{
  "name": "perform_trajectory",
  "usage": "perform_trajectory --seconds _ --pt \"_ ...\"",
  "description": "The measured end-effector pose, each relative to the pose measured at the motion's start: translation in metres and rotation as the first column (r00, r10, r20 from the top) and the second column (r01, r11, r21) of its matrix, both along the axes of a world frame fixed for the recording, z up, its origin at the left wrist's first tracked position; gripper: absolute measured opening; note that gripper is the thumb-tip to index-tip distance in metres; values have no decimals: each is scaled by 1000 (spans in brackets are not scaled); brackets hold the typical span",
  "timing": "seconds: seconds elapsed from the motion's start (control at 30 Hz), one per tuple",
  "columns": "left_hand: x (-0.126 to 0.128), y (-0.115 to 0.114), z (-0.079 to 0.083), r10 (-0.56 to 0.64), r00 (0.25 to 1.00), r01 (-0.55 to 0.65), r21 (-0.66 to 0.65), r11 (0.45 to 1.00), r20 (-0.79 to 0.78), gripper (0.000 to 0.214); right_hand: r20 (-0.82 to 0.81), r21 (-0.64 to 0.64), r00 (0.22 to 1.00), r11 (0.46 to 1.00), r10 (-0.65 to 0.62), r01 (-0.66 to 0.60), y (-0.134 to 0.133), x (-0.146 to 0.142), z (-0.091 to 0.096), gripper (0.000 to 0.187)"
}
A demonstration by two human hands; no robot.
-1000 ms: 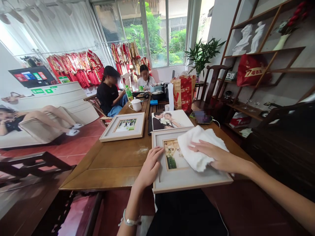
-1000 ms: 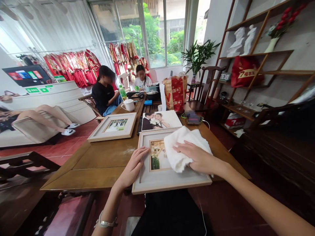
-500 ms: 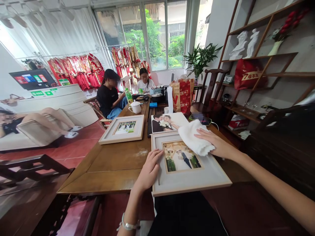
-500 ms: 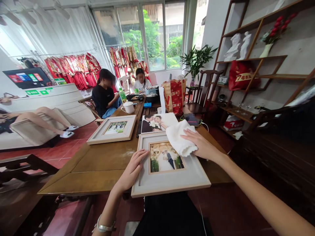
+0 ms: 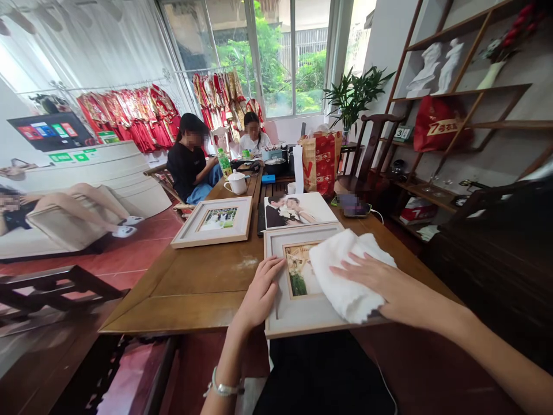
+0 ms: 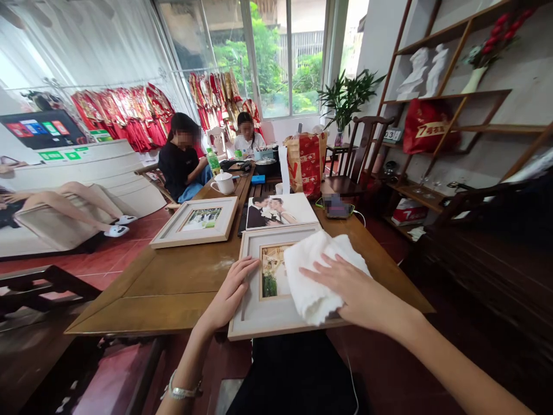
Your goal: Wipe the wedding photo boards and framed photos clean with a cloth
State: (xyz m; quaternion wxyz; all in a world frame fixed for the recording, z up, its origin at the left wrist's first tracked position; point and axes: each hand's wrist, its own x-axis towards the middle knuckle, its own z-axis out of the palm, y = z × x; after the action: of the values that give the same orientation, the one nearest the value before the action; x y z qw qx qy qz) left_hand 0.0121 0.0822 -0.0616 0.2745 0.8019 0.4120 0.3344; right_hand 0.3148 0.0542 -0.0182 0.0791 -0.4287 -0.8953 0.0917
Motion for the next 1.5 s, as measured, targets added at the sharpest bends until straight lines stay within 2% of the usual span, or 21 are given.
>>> perform_trajectory --seconds 0.1,0.17,0.27,0.37,0.47,0.57,0.67,0.8,0.9,1.03,1.1,1.2,1.3,1.43,1.5 --pt "0 0 0 1 1000 -1 6 1000 4 52 -1 -116 999 992 -45 45 -33 16 9 83" --pt "0 0 0 0 1000 0 11 1000 9 52 -21 -143 992 983 -122 117 -37 33 11 66" --pt "0 0 -1 -4 1000 4 13 1000 11 52 -98 -85 969 972 -226 218 -17 56 9 58" --pt "-1 1 -1 -1 1000 1 9 1000 6 52 -183 44 962 975 -205 216 22 62 -1 63" --pt "-1 1 -1 -2 1000 2 9 1000 6 51 -215 134 968 978 -129 160 59 50 -16 65" --pt "-1 0 0 -10 1000 10 9 1000 5 51 -179 176 974 970 -138 170 80 30 -27 72" --pt "-1 0 0 -5 1000 5 7 1000 0 51 -50 213 983 960 -177 183 86 12 -29 80" --pt "0 0 1 4 1000 -4 0 1000 -4 51 82 225 989 969 -124 103 73 -4 -24 83" --pt "1 0 1 0 1000 0 -2 1000 -6 51 95 159 995 987 -23 8 45 -11 -15 88" --pt "0 0 0 -5 1000 5 9 1000 -4 51 -38 -64 993 992 110 -112 5 -4 0 89" --pt "0 0 0 -7 1000 7 14 1000 -3 51 -113 -202 991 975 74 -96 -4 9 4 83" --pt "0 0 0 -5 1000 5 15 1000 -3 52 -187 -300 975 952 -123 63 -1 30 2 65" --pt "0 0 1 -6 1000 6 13 1000 0 52 -275 -220 926 954 -259 201 18 39 -8 60" --pt "0 -1 3 -11 1000 11 3 1000 1 51 -321 4 929 981 -184 195 56 26 -19 67" --pt "0 -1 3 -7 1000 7 -2 1000 -1 51 -291 127 941 968 -173 217 74 14 -22 69"
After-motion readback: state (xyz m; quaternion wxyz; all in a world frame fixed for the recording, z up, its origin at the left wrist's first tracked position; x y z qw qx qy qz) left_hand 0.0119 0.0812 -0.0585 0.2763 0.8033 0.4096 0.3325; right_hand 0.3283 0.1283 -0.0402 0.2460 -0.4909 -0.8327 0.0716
